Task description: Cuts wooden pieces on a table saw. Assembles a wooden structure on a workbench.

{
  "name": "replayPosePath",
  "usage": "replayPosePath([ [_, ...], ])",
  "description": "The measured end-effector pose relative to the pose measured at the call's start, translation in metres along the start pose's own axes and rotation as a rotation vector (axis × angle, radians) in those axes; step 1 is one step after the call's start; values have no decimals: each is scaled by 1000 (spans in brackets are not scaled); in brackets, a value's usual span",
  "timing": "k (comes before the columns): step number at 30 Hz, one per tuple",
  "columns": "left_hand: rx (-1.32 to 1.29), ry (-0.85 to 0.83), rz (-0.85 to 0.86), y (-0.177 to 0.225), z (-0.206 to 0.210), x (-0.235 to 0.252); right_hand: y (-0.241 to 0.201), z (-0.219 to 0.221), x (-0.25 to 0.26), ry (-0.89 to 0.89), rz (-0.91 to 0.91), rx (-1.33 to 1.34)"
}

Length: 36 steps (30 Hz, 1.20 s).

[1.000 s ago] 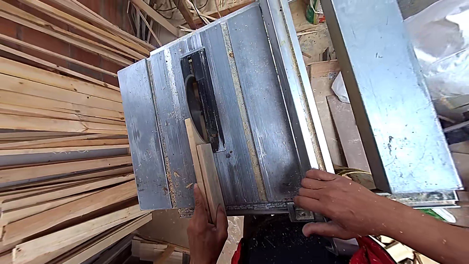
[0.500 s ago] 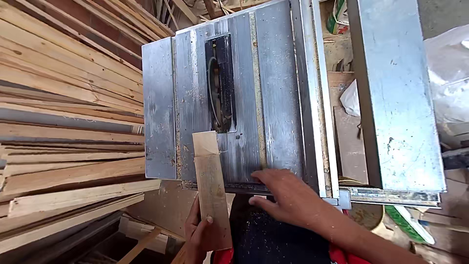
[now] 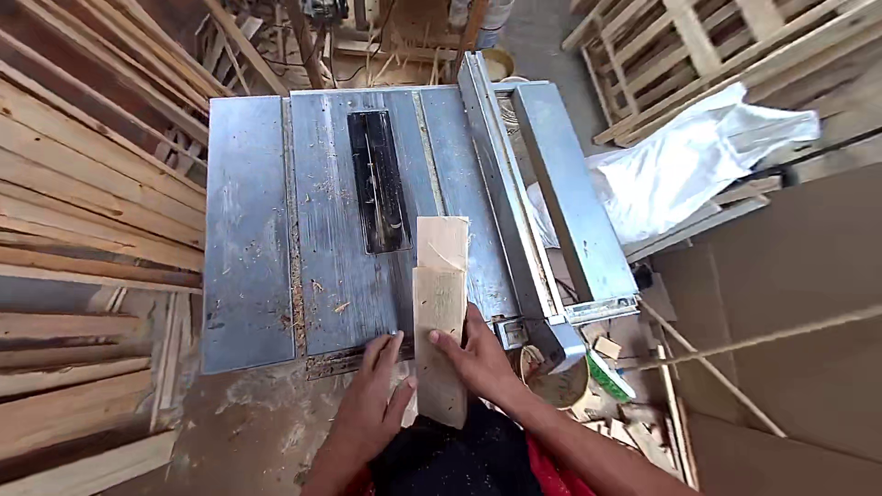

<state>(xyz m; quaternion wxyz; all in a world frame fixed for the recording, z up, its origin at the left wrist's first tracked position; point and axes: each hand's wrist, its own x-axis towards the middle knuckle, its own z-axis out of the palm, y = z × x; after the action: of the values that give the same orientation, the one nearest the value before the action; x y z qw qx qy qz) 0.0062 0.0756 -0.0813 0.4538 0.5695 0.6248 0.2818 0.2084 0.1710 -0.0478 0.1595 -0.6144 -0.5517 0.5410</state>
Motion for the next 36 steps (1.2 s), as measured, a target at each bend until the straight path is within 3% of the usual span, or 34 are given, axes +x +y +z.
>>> replayPosePath([
  [4, 164, 132, 81, -26, -76, -40, -21, 20, -38, 177, 4, -527],
  [8, 334, 240, 84, -40, -160, -44, -53, 44, -44, 214, 59, -655],
  [12, 474, 226, 36, -55, -209, -22, -74, 59, -36, 216, 61, -765],
  [15, 552, 212, 4, -77, -219, -10, -86, 67, -29, 197, 100, -824],
  [19, 583, 318, 136, -101, -215, -2, -95, 76, -26, 197, 133, -854],
  [24, 610, 396, 221, -107, -213, 11, -96, 83, -23, 240, 111, -867],
  [29, 587, 352, 272, -108, -217, 18, -102, 90, -21, 254, 166, -842],
  [36, 574, 331, 274, -110, -220, 16, -92, 91, -21, 299, 100, -868],
])
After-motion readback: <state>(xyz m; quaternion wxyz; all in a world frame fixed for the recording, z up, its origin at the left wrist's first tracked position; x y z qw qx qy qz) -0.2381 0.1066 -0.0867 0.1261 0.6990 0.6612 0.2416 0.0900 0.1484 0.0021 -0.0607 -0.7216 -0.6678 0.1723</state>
